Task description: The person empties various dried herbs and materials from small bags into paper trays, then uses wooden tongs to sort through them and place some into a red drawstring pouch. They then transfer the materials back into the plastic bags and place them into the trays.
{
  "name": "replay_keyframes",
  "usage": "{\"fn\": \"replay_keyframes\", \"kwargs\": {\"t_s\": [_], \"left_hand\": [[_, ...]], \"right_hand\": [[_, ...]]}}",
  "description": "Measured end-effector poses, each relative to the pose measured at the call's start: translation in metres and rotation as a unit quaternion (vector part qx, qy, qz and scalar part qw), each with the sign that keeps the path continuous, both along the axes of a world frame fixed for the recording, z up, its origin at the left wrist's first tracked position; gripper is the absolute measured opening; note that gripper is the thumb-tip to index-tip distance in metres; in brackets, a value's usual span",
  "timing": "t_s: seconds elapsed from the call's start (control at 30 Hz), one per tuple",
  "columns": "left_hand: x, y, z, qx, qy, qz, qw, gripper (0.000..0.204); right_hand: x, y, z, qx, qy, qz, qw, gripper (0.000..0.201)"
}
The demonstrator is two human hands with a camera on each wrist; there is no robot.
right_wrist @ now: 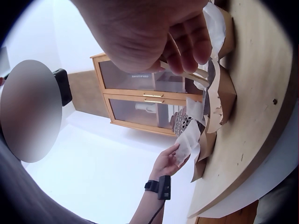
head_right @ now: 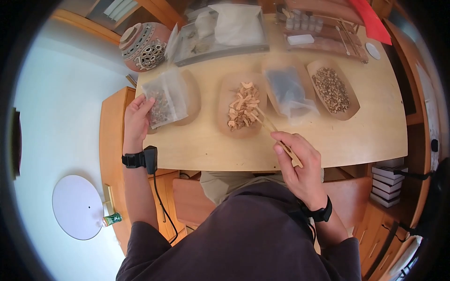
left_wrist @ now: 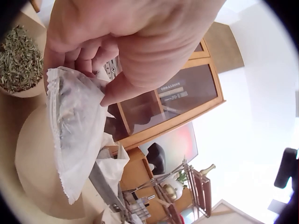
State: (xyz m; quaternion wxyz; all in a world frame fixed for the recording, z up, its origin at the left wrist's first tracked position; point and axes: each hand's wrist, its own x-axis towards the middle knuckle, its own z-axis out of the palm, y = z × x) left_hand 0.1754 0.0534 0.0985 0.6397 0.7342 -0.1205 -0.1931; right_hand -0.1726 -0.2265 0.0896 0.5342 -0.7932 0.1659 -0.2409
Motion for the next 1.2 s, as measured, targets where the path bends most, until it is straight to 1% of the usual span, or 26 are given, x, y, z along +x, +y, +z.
{"fn": "replay_keyframes", "kwargs": {"t_s": [0.03,0.13,0.2,0.23,0.33,0.43,0.63,0.73,0.83,0.93,1.03,1.13,1.2], "left_hand": [[0.004,0.001,0.0,0.028,-0.024,-0.004,0.999,0.035],[0.006,-0.003,0.001,0.064,-0.05,-0.003,0.997,0.048],[0.0,-0.014,0.001,0.086,-0.1,0.025,0.991,0.043],[-0.001,-0.019,0.001,0.096,-0.125,0.039,0.987,0.041],[0.003,-0.024,-0.001,0.191,-0.202,0.062,0.959,0.051],[0.001,-0.033,0.007,0.205,-0.205,0.019,0.957,0.056],[-0.002,-0.039,0.01,0.225,-0.215,0.023,0.95,0.052],[-0.006,-0.036,0.003,0.254,-0.206,0.006,0.945,0.058],[-0.023,-0.029,-0.01,0.242,-0.299,-0.062,0.921,0.061],[-0.031,-0.025,-0.008,0.279,-0.252,-0.029,0.926,0.06],[-0.038,-0.028,0.009,0.251,-0.223,0.015,0.942,0.056],[-0.038,-0.031,0.023,0.294,-0.243,0.035,0.924,0.057],[-0.033,-0.029,0.015,0.282,-0.255,0.031,0.924,0.053]], "right_hand": [[0.0,0.001,0.0,-0.001,0.001,0.001,1.0,0.021],[-0.002,0.002,0.002,0.01,0.002,-0.005,1.0,0.021],[-0.003,0.002,0.003,0.012,0.008,-0.007,1.0,0.021],[-0.004,0.002,0.003,0.013,0.011,-0.009,1.0,0.021],[-0.006,0.001,0.0,0.014,0.008,-0.01,1.0,0.021],[-0.006,0.001,-0.003,0.003,-0.001,-0.013,1.0,0.021],[-0.007,0.002,0.001,0.012,0.012,-0.011,1.0,0.021],[-0.007,0.0,-0.003,0.007,0.003,-0.012,1.0,0.021],[-0.007,0.0,-0.003,0.009,0.006,-0.012,1.0,0.021],[-0.006,0.0,-0.003,0.018,0.012,-0.009,1.0,0.021],[-0.005,0.0,-0.003,0.014,0.012,-0.003,1.0,0.021],[-0.004,0.001,-0.001,0.009,0.01,-0.002,1.0,0.021],[-0.005,0.001,-0.002,0.009,0.01,-0.006,1.0,0.021]]}}
